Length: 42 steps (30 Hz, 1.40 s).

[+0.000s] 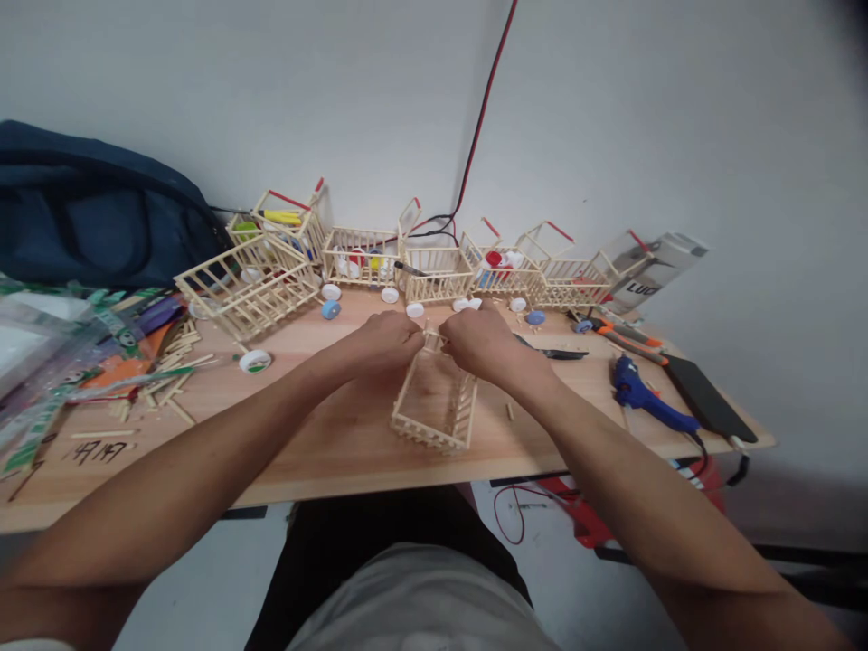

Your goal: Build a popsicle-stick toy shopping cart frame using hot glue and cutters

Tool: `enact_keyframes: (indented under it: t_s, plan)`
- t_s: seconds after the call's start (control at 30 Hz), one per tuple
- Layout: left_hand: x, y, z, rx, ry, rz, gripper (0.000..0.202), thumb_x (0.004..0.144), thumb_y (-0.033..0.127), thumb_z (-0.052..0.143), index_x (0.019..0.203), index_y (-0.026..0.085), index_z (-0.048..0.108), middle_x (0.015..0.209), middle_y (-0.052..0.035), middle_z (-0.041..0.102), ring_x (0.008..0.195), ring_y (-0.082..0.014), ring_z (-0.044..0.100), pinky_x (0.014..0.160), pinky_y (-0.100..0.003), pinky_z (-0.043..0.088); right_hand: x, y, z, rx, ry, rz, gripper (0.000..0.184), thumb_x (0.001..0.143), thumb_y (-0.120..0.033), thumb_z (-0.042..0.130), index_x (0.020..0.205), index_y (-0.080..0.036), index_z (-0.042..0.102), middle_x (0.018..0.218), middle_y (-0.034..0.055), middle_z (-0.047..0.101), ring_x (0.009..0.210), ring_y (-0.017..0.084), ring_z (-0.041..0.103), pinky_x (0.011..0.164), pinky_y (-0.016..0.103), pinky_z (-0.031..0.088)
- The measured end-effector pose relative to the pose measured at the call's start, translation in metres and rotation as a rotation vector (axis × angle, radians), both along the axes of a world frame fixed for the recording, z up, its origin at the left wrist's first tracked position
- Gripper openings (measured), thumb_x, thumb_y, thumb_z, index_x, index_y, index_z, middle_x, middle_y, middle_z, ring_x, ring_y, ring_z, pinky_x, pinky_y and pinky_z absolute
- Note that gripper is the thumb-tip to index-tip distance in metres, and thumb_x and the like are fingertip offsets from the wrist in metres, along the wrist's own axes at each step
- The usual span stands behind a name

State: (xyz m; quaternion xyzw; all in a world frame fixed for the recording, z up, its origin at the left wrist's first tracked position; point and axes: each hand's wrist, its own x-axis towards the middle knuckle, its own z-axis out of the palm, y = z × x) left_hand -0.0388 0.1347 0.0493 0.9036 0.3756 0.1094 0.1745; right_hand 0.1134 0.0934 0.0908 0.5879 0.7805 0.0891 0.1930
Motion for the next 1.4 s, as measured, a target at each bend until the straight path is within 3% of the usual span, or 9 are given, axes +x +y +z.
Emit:
enact_keyframes:
  t_s: [0.23,0.67,1.07,1.27,1.4]
  plan:
    - [0.000,-0.001,-0.001,0.004,-0.004,0.001,0.031,0.084,0.025,0.036,0.057,0.017,0.048,0.057,-0.0023,0.050,0.056,-0.0147,0.043,0.057,-0.029,0.027,0.000,0.002,-0.001,-0.007,-0.009,-0.003,0.024,0.086,-0.016,0.055,0.099,-0.011,0.074,0.096,0.0189,0.074,0.100,0.029,0.067,0.092,0.042,0.040]
    - [0.000,-0.004,0.003,0.006,0.011,0.005,0.032,0.084,0.022,0.036,0.061,0.014,0.057,0.065,-0.0057,0.059,0.062,-0.0150,0.048,0.060,-0.028,0.033,0.000,0.001,0.002,-0.043,-0.015,0.002,0.025,0.088,-0.018,0.053,0.102,-0.011,0.073,0.098,0.0188,0.073,0.102,0.030,0.066,0.090,0.042,0.041]
    - [0.000,-0.003,-0.003,0.040,-0.085,0.073,0.039,0.088,0.028,0.035,0.057,0.015,0.054,0.054,-0.0027,0.050,0.053,-0.0132,0.038,0.058,-0.028,0.029,-0.001,0.002,0.005,-0.060,-0.016,0.007,0.026,0.090,-0.023,0.054,0.104,-0.011,0.073,0.103,0.0190,0.073,0.104,0.031,0.066,0.088,0.041,0.043]
    - [-0.001,0.001,-0.004,0.025,-0.143,0.121,0.045,0.089,0.031,0.034,0.054,0.015,0.056,0.053,-0.0043,0.052,0.053,-0.0145,0.040,0.058,-0.030,0.030,0.002,0.004,0.006,-0.065,-0.002,0.020,0.028,0.090,-0.024,0.054,0.106,-0.012,0.072,0.103,0.0193,0.073,0.103,0.031,0.066,0.084,0.038,0.045]
    - [-0.001,0.006,-0.001,-0.043,-0.194,0.149,0.046,0.089,0.030,0.033,0.059,0.013,0.062,0.061,-0.0070,0.060,0.063,-0.0171,0.051,0.064,-0.029,0.037,0.006,0.008,0.009,-0.065,0.014,0.026,0.029,0.089,-0.024,0.051,0.105,-0.013,0.073,0.104,0.0191,0.073,0.101,0.031,0.067,0.080,0.037,0.046]
